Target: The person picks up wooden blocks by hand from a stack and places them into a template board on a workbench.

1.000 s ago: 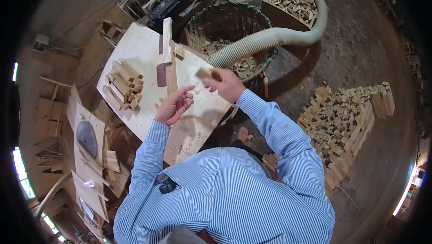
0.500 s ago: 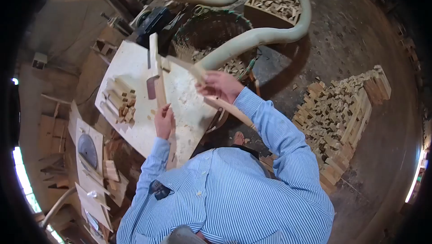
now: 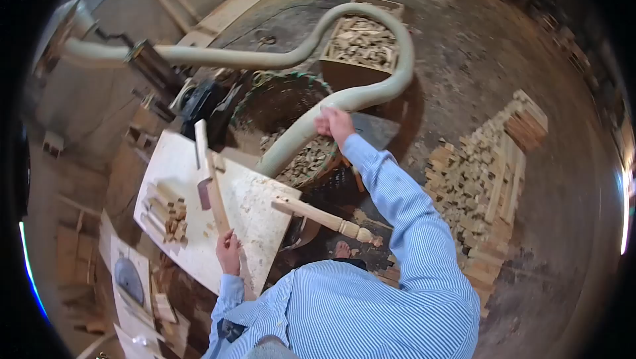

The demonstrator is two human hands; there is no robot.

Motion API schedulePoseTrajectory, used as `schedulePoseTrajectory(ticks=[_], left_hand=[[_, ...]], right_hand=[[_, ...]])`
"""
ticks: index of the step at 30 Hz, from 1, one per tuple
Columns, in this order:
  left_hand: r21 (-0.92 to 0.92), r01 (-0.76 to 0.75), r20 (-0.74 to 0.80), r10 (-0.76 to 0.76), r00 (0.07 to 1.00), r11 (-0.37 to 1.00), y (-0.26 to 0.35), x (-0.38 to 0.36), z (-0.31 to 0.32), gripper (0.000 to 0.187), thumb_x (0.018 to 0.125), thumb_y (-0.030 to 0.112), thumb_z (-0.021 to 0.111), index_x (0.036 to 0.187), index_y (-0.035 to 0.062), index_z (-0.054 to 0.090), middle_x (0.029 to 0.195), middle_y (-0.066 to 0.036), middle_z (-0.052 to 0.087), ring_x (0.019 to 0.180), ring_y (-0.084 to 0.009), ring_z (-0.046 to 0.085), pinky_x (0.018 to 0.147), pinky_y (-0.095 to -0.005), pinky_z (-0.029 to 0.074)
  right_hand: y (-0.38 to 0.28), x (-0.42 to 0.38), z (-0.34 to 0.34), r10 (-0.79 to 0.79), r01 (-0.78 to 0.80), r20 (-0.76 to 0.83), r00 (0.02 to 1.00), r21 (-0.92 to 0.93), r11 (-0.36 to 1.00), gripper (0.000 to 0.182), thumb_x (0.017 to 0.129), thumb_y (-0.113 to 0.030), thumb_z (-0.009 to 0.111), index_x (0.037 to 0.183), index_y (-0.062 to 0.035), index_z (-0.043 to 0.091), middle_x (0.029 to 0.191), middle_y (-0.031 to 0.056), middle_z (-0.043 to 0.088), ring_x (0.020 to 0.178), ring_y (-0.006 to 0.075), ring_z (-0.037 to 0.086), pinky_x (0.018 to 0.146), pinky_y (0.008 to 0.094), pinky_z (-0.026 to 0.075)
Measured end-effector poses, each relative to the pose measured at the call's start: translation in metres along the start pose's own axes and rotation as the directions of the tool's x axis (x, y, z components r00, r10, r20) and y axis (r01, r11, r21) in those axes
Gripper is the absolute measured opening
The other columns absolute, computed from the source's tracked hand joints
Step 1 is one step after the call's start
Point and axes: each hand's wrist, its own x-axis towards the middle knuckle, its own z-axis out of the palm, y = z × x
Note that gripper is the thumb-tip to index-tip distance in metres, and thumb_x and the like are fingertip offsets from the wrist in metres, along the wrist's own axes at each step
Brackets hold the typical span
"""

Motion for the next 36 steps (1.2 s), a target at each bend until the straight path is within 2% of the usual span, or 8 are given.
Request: schedulePoseTrajectory(ticks=[4,9,12,16,22,32,34,36], left_hand=[[0.156,-0.196,-0.101,0.213,0.972,0.968,-0.002,0.014,-0.009,0.023,0.1,0.008,0.068,0.12,-0.002,0.073,0.102,-0.01,0.07,0.092,-0.0167,0.07,0.08,-0.0307,0.058],[0.445,-0.166,-0.362,0.347,0.865,0.88,0.046,0.065,-0.06,0.023,0.094,0.013,0.075,0.115,0.0022,0.074,0.109,-0.015,0.07,0.099,-0.031,0.069,0.085,-0.0379,0.058],[0.611,-0.153,-0.474,0.514,0.715,0.777,0.032,0.071,-0.094,0.026,0.094,0.019,0.075,0.116,0.0038,0.074,0.109,-0.015,0.07,0.1,-0.0349,0.068,0.088,-0.0424,0.057],[0.712,0.057,-0.556,0.513,0.654,0.7,0.035,0.112,-0.142,0.036,0.095,0.031,0.074,0.12,0.0044,0.073,0.113,-0.016,0.071,0.105,-0.0364,0.068,0.092,-0.0463,0.055],[0.589,0.43,-0.643,0.075,0.762,0.684,0.05,0.171,-0.18,0.06,0.089,0.05,0.077,0.127,0.0055,0.066,0.123,-0.017,0.07,0.112,-0.0352,0.071,0.096,-0.0486,0.055],[0.373,0.32,-0.652,0.0,0.758,0.871,0.03,0.166,-0.214,0.061,0.091,0.052,0.076,0.129,0.0055,0.066,0.124,-0.016,0.069,0.122,-0.0359,0.065,0.102,-0.0481,0.052],[0.434,0.355,-0.804,0.178,0.567,0.828,0.005,0.171,-0.234,0.062,0.093,0.052,0.075,0.131,0.0041,0.066,0.127,-0.019,0.067,0.123,-0.0373,0.064,0.104,-0.0456,0.051],[0.388,0.388,-0.786,0.08,0.612,0.836,-0.009,0.177,-0.255,0.062,0.093,0.05,0.075,0.132,0.0034,0.065,0.129,-0.02,0.066,0.124,-0.0378,0.063,0.106,-0.0457,0.05]], right_hand=[[0.102,-0.051,0.016,0.047,0.006,0.318,0.947,-0.161,0.987,0.037,0.105,-0.025,0.069,0.133,0.0001,0.065,0.112,0.0082,0.073,0.097,0.0136,0.069,0.083,0.0279,0.057],[0.124,-0.144,0.056,-0.112,0.458,0.474,0.874,-0.723,0.517,0.063,0.1,-0.032,0.071,0.148,0.0036,0.052,0.135,0.026,0.066,0.125,0.0403,0.065,0.102,0.0469,0.052],[0.128,-0.2,0.049,-0.081,0.493,0.492,0.867,-0.819,0.294,0.075,0.098,-0.039,0.073,0.155,0.0002,0.044,0.135,0.0279,0.064,0.122,0.0469,0.063,0.1,0.0498,0.052],[0.129,-0.201,0.057,-0.074,0.417,0.413,0.908,-0.866,0.275,0.074,0.097,-0.042,0.073,0.152,0.0,0.047,0.132,0.0277,0.066,0.114,0.0473,0.067,0.095,0.0523,0.055],[0.134,-0.206,0.062,-0.107,0.4,0.388,0.916,-0.906,0.138,0.07,0.098,-0.04,0.071,0.15,0.0005,0.05,0.128,0.0266,0.069,0.107,0.0472,0.07,0.09,0.0535,0.056],[0.138,-0.209,0.069,-0.134,0.357,0.346,0.929,-0.932,0.067,0.07,0.097,-0.044,0.073,0.148,-0.0008,0.054,0.129,0.0248,0.071,0.104,0.0461,0.071,0.088,0.0526,0.057],[0.137,-0.211,0.069,-0.116,0.332,0.325,0.939,-0.942,0.05,0.07,0.096,-0.043,0.074,0.148,-0.001,0.054,0.129,0.0249,0.071,0.104,0.0463,0.071,0.089,0.0524,0.057],[0.138,-0.211,0.07,-0.13,0.325,0.315,0.94,-0.944,0.061,0.07,0.096,-0.043,0.074,0.149,-0.0018,0.054,0.128,0.0252,0.071,0.104,0.0465,0.072,0.09,0.0525,0.057]])
